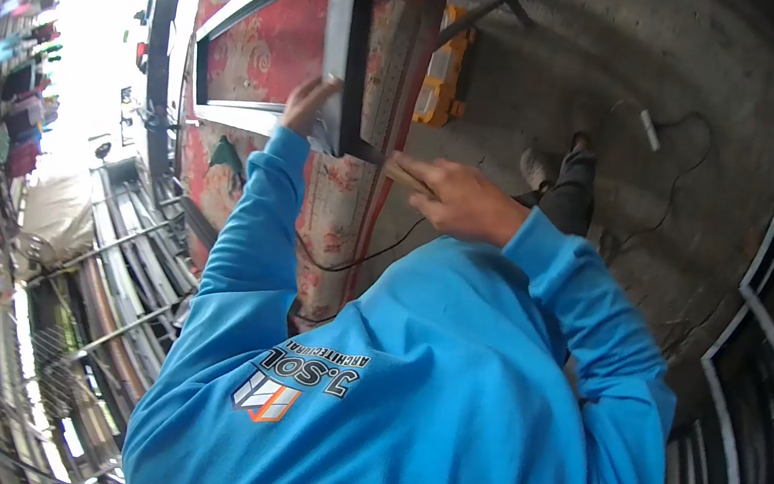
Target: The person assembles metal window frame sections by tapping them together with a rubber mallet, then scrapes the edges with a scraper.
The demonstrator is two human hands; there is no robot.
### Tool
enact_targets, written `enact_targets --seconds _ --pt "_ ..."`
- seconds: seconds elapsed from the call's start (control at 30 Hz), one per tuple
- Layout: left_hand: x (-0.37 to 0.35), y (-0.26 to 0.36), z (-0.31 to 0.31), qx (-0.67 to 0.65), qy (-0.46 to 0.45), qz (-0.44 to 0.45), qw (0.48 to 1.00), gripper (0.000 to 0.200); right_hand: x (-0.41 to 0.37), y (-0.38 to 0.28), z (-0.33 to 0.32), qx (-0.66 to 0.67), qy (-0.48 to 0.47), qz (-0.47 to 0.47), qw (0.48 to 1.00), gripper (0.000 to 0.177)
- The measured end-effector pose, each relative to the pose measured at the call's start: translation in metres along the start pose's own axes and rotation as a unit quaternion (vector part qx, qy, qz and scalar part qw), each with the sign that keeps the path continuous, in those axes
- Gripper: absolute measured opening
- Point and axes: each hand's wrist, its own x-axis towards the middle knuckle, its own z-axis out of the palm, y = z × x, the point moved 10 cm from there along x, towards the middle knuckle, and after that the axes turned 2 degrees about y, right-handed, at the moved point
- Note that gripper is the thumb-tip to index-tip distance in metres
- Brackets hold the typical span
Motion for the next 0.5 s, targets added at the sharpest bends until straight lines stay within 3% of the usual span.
enact_targets --seconds 0.07,0.13,0.2,0.27,0.4,0.47,0.5 --pt "-0.013 -0.006 0.027 0.095 -0.048 -0.017 0.994 0.058 -0.020 0.012 -0.005 -0.063 -0.013 0.011 0.998 0.056" --pt "-0.015 -0.046 0.049 0.091 -0.073 -0.028 0.993 0.064 -0.047 0.031 -0.030 -0.131 0.050 0.035 0.989 0.056" --pt "-0.005 -0.103 0.071 0.084 -0.091 -0.007 0.992 0.068 -0.079 0.046 -0.053 -0.149 0.048 0.152 0.976 0.058" --pt "-0.019 -0.116 0.083 0.093 -0.091 -0.017 0.991 0.079 -0.114 0.064 -0.071 -0.198 0.033 0.258 0.945 0.057" --pt "-0.055 -0.094 0.067 0.153 -0.001 -0.048 0.987 0.081 -0.154 0.061 -0.098 -0.201 0.065 0.262 0.942 0.057" --pt "-0.065 -0.104 0.076 0.194 -0.088 -0.078 0.974 0.078 -0.159 0.067 -0.112 -0.162 0.097 0.303 0.934 0.058" --pt "-0.070 -0.101 0.073 0.178 -0.083 -0.086 0.977 0.078 -0.150 0.062 -0.114 -0.175 0.084 0.302 0.933 0.058"
